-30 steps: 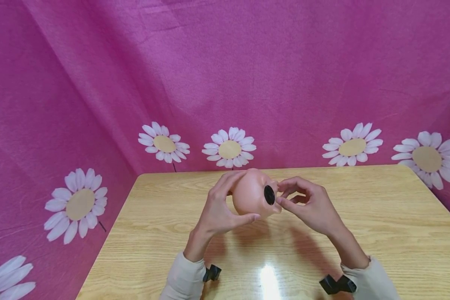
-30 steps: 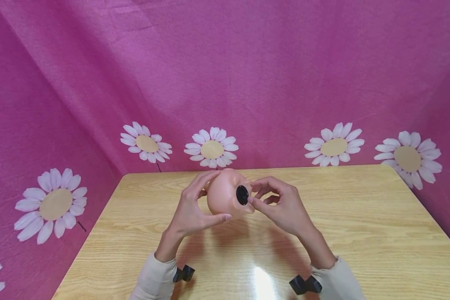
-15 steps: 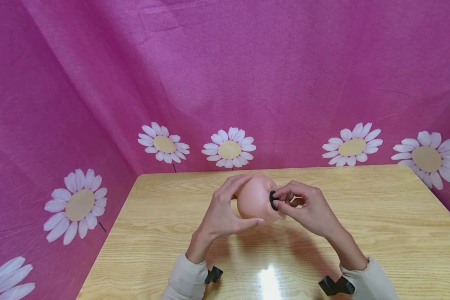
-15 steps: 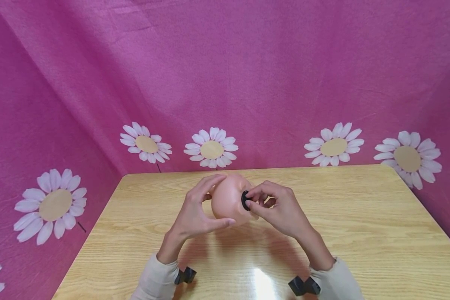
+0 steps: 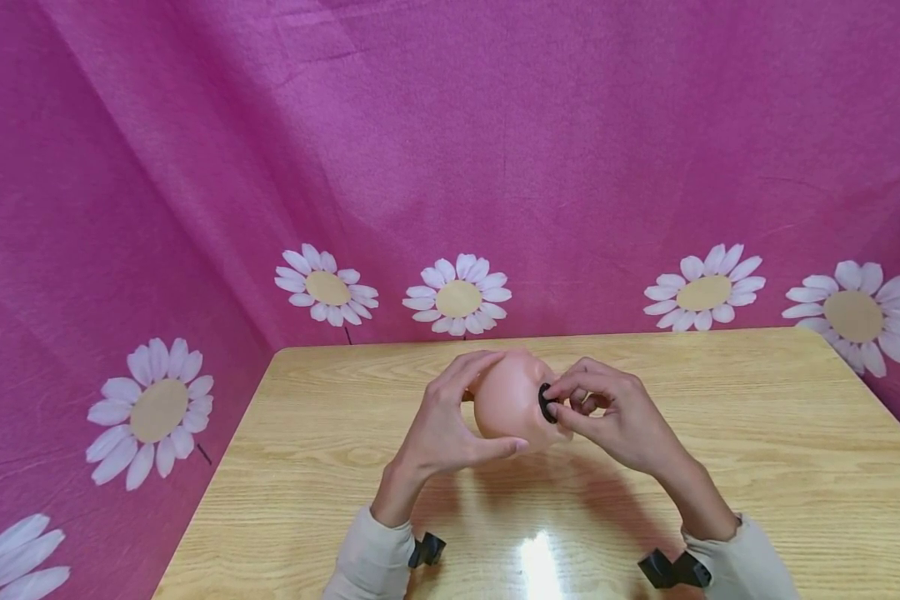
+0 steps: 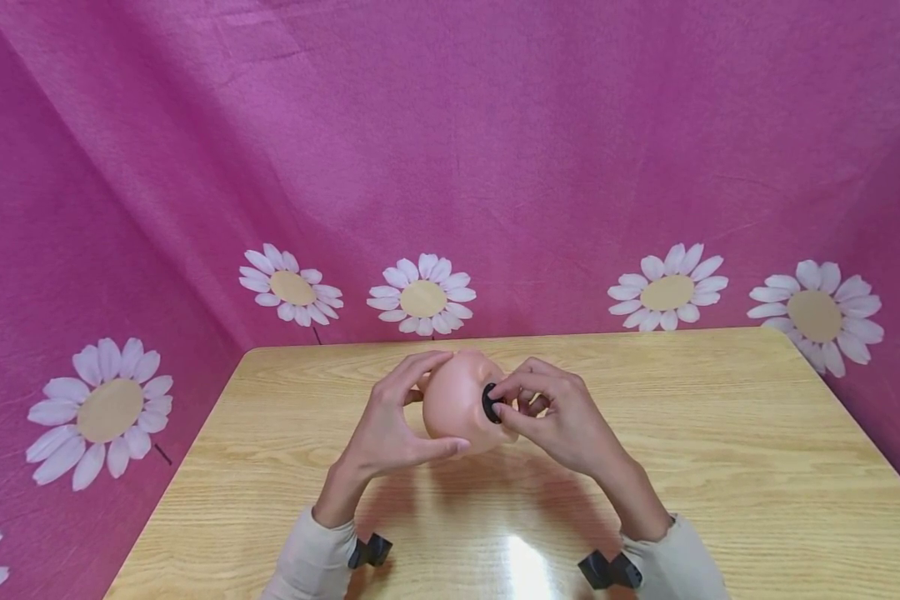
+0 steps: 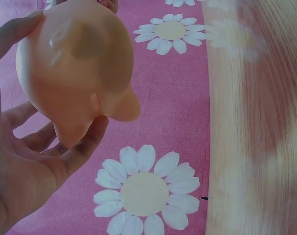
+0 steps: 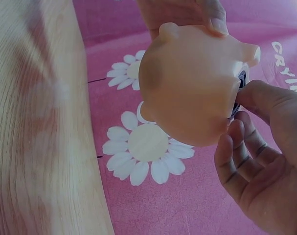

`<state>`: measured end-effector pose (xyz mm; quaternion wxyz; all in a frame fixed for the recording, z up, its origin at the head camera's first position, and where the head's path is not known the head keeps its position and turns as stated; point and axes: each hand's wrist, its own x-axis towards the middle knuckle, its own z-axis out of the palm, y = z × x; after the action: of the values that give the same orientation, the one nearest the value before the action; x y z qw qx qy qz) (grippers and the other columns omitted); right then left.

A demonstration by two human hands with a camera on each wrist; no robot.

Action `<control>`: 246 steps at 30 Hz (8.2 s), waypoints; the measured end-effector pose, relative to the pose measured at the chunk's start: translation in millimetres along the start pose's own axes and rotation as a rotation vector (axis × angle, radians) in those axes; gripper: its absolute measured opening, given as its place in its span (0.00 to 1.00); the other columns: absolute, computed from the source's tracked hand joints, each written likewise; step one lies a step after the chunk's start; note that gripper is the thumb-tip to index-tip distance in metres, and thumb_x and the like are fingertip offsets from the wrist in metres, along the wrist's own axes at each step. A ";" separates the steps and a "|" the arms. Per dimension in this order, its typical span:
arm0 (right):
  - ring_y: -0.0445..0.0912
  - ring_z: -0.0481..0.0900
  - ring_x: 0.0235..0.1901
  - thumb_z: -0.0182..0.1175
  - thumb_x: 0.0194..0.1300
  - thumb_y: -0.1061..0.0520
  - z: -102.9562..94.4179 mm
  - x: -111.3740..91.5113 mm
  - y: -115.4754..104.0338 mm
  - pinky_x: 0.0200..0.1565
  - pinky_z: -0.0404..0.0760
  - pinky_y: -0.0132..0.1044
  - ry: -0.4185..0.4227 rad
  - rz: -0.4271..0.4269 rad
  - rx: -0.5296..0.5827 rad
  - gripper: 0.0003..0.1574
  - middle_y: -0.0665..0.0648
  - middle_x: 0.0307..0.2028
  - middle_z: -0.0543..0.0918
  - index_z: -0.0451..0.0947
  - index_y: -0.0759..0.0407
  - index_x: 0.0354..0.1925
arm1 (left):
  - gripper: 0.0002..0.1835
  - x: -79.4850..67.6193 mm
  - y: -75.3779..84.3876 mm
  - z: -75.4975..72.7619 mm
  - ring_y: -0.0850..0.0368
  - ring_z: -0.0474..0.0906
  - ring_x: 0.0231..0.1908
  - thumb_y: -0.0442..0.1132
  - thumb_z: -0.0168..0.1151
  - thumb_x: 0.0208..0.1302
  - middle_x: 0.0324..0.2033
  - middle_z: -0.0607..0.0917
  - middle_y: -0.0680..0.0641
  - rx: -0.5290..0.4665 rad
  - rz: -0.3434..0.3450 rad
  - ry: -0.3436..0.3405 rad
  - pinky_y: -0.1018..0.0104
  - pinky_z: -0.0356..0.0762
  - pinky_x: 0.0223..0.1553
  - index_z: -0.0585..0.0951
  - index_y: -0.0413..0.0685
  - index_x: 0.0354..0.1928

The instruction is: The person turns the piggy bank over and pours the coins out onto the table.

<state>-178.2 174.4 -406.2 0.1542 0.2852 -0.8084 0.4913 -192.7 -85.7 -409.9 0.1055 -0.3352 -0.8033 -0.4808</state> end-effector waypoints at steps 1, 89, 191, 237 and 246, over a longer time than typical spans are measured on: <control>0.36 0.78 0.32 0.73 0.63 0.71 -0.2 0.1 0.0 0.34 0.85 0.29 0.000 -0.002 -0.002 0.17 0.49 0.37 0.85 0.90 0.49 0.41 | 0.51 0.2 0.1 0.0 0.54 0.82 0.60 0.46 0.88 0.46 0.70 0.79 0.50 0.001 0.002 0.000 0.61 0.89 0.50 0.74 0.55 0.75; 0.32 0.81 0.34 0.72 0.68 0.64 -78.5 -65.4 61.0 0.33 0.81 0.25 0.084 0.346 -0.168 0.06 0.41 0.32 0.87 0.87 0.54 0.39 | 0.51 -0.9 -2.5 -8.3 0.53 0.81 0.60 0.46 0.88 0.46 0.70 0.79 0.48 0.027 0.018 0.070 0.62 0.90 0.47 0.75 0.52 0.75; 0.30 0.79 0.64 0.77 0.61 0.67 1.0 -3.1 10.7 0.54 0.89 0.33 -0.074 0.163 0.227 0.46 0.54 0.71 0.76 0.69 0.59 0.74 | 0.50 0.4 -3.2 -0.5 0.50 0.80 0.62 0.46 0.85 0.50 0.71 0.79 0.52 -0.096 -0.032 0.083 0.63 0.90 0.51 0.72 0.60 0.77; 0.43 0.76 0.72 0.85 0.37 0.65 5.5 2.6 -0.8 0.65 0.80 0.26 0.146 -0.347 -0.055 0.50 0.68 0.71 0.76 0.80 0.64 0.63 | 0.42 -0.2 -1.3 8.9 0.39 0.80 0.68 0.42 0.72 0.68 0.73 0.76 0.39 -0.487 -0.267 0.055 0.63 0.90 0.54 0.67 0.51 0.81; 0.39 0.68 0.77 0.87 0.38 0.72 2.0 -3.2 -1.8 0.64 0.82 0.28 0.054 -0.133 0.054 0.68 0.63 0.76 0.69 0.67 0.64 0.76 | 0.45 2.5 0.4 8.6 0.42 0.78 0.68 0.30 0.73 0.60 0.74 0.74 0.40 -0.512 -0.180 0.111 0.57 0.91 0.54 0.68 0.50 0.80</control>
<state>-174.5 172.9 -407.6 0.2006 0.3290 -0.7695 0.5093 -193.0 -77.2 -412.9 0.0181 -0.2513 -0.6754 -0.6931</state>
